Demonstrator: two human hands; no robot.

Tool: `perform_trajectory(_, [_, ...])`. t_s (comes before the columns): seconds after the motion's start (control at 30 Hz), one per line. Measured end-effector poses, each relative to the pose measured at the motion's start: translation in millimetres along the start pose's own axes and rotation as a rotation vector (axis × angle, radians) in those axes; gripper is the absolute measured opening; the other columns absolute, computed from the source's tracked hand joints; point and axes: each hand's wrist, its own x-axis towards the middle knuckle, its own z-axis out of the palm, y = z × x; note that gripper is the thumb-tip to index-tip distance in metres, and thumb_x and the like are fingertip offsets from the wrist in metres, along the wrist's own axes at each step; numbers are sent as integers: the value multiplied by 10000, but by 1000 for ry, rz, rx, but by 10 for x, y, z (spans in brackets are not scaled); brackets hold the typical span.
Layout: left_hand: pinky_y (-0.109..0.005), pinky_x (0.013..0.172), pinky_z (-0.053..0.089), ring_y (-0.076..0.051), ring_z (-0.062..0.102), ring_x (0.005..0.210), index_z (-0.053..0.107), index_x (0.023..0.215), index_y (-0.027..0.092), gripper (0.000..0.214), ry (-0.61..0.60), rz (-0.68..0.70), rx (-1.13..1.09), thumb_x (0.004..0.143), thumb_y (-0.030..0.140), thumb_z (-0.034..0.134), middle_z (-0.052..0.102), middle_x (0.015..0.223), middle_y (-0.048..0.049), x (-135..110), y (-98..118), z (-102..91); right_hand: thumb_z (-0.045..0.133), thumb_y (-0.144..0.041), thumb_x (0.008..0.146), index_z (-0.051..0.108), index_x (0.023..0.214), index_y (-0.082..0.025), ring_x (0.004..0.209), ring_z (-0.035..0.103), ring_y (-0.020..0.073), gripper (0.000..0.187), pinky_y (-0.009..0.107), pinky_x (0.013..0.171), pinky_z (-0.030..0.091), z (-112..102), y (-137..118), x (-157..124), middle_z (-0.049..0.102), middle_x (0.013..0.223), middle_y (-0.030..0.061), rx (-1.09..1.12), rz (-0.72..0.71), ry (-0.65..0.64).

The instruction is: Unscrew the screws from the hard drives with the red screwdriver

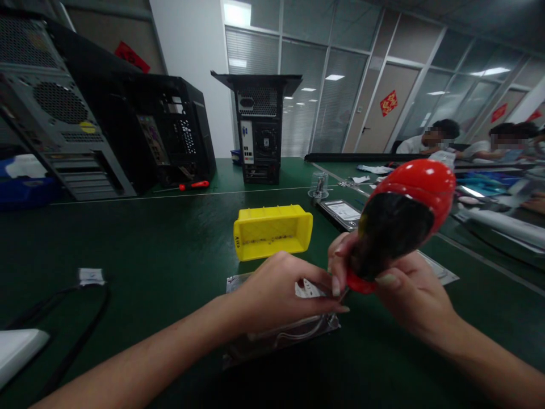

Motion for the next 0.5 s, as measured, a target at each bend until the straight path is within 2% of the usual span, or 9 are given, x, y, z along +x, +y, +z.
perform_trajectory(0.13, [-187, 669, 435, -104, 634, 738, 704, 901, 171, 117, -52, -18, 3, 845, 246, 633, 702, 819, 18, 2, -106, -138, 594, -387, 846, 575, 1002, -237, 751, 595, 145, 218, 272, 717, 493, 29, -24, 24, 613, 769, 3, -23, -24, 33])
perform_trajectory(0.3, [-275, 835, 445, -170, 601, 984, 646, 1078, 195, 220, -54, -69, 138, 910, 285, 536, 666, 1075, -35, -44, -312, -80, 596, -372, 843, 531, 992, -247, 659, 557, 143, 205, 261, 601, 458, 10, -8, 56, 589, 715, -10, -67, -57, 92])
perform_trajectory(0.4, [-333, 952, 403, -203, 531, 1117, 604, 1133, 198, 343, -108, -6, 161, 842, 379, 626, 591, 1214, -59, -47, -302, -46, 546, -355, 880, 514, 1044, -249, 655, 542, 136, 198, 269, 614, 459, -8, 17, 53, 566, 730, -11, -80, -71, 100])
perform_trajectory(0.5, [-383, 983, 380, -262, 473, 1178, 590, 1151, 202, 573, -193, 46, 219, 673, 468, 761, 543, 1272, -74, -35, -213, -25, 507, -350, 909, 501, 1087, -273, 670, 527, 116, 194, 252, 635, 465, -1, 19, 37, 545, 751, -21, -52, -44, 93])
